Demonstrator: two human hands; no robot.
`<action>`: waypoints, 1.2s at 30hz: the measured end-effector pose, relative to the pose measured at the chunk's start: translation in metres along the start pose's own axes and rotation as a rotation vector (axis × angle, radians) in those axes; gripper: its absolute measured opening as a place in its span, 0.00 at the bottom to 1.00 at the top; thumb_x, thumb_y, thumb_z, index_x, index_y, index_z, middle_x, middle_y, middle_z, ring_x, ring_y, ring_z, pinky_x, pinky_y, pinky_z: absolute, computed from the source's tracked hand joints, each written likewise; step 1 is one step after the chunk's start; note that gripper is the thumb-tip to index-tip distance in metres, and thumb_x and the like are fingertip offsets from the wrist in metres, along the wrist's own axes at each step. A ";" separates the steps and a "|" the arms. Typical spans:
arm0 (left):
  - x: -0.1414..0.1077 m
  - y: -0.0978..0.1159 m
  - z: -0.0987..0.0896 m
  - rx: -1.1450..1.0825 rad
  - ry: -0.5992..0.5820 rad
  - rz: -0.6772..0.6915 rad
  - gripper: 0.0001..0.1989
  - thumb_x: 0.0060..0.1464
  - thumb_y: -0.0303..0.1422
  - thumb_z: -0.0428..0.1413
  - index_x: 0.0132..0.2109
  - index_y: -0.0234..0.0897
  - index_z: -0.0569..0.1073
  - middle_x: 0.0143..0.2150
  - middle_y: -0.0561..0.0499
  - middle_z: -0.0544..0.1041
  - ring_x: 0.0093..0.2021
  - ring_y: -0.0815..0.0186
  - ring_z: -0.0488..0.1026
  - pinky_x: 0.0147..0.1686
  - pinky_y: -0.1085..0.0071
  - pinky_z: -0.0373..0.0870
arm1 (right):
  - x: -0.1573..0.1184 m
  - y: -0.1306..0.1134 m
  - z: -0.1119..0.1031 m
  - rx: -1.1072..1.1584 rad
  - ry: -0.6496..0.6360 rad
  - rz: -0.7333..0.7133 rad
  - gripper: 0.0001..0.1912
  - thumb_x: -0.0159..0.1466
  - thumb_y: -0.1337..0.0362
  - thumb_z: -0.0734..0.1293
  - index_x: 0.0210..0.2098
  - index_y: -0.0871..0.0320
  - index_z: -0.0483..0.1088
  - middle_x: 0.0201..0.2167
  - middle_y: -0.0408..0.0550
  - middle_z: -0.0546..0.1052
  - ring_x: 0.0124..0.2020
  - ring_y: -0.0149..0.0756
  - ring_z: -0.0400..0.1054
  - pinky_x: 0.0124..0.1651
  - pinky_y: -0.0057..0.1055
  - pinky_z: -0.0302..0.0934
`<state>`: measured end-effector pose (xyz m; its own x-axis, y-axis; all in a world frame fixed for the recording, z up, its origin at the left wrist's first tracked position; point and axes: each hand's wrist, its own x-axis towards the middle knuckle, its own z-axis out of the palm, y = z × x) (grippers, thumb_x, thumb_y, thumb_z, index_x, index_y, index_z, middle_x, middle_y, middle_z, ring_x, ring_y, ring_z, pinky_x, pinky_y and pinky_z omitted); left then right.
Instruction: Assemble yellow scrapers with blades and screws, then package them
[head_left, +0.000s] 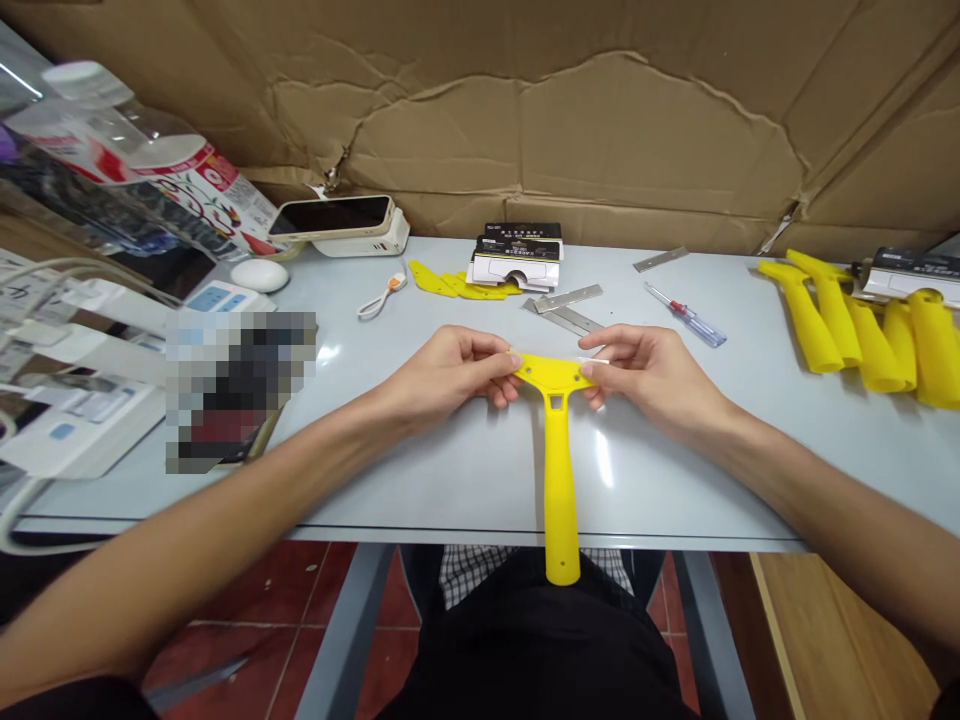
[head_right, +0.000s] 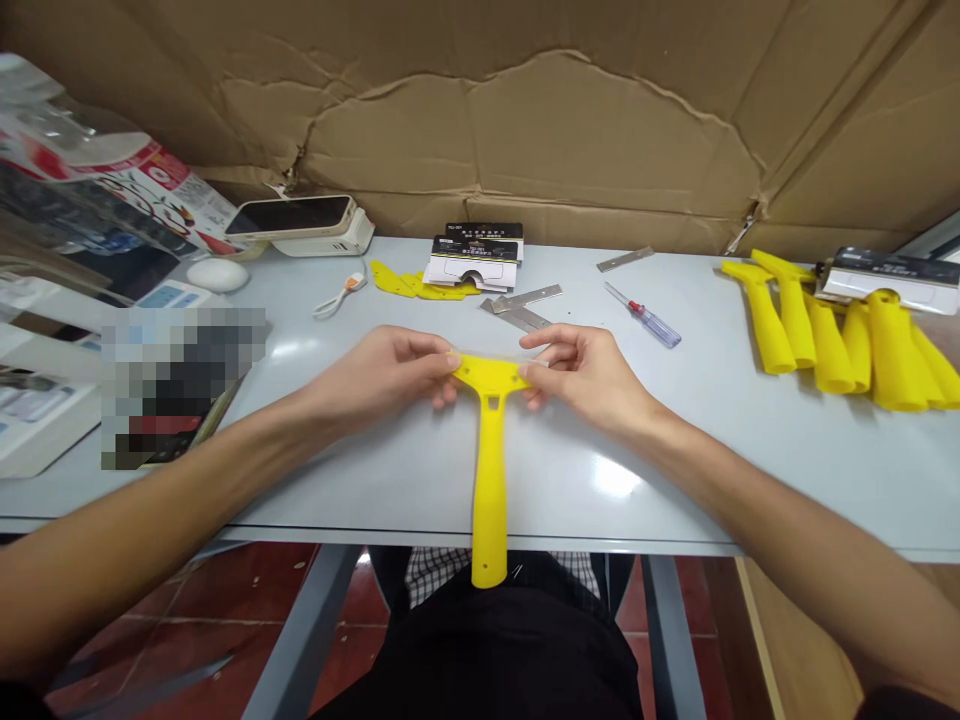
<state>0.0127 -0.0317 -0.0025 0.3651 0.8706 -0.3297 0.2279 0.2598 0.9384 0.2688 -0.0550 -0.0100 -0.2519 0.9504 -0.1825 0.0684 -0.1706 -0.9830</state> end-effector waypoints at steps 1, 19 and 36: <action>0.000 0.000 0.000 0.005 0.003 0.000 0.09 0.59 0.35 0.66 0.34 0.33 0.82 0.27 0.47 0.81 0.25 0.68 0.75 0.32 0.70 0.76 | 0.000 0.000 0.000 -0.005 -0.002 -0.005 0.21 0.58 0.58 0.81 0.47 0.57 0.77 0.26 0.44 0.82 0.27 0.37 0.79 0.41 0.40 0.74; 0.002 -0.007 0.002 -0.095 -0.058 -0.010 0.11 0.61 0.38 0.65 0.36 0.33 0.83 0.29 0.43 0.84 0.27 0.65 0.79 0.33 0.68 0.77 | 0.000 -0.001 0.002 -0.088 0.027 0.009 0.22 0.54 0.57 0.83 0.43 0.56 0.77 0.28 0.43 0.81 0.24 0.36 0.76 0.36 0.39 0.70; 0.005 -0.011 -0.002 -0.143 -0.068 -0.019 0.08 0.59 0.34 0.67 0.34 0.34 0.85 0.29 0.43 0.83 0.27 0.67 0.77 0.34 0.69 0.78 | 0.001 -0.003 0.001 -0.075 0.009 -0.016 0.22 0.55 0.55 0.83 0.43 0.56 0.75 0.27 0.42 0.80 0.25 0.36 0.76 0.36 0.39 0.69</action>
<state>0.0097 -0.0297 -0.0141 0.4232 0.8360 -0.3492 0.1062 0.3370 0.9355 0.2677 -0.0542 -0.0070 -0.2452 0.9551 -0.1661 0.1366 -0.1356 -0.9813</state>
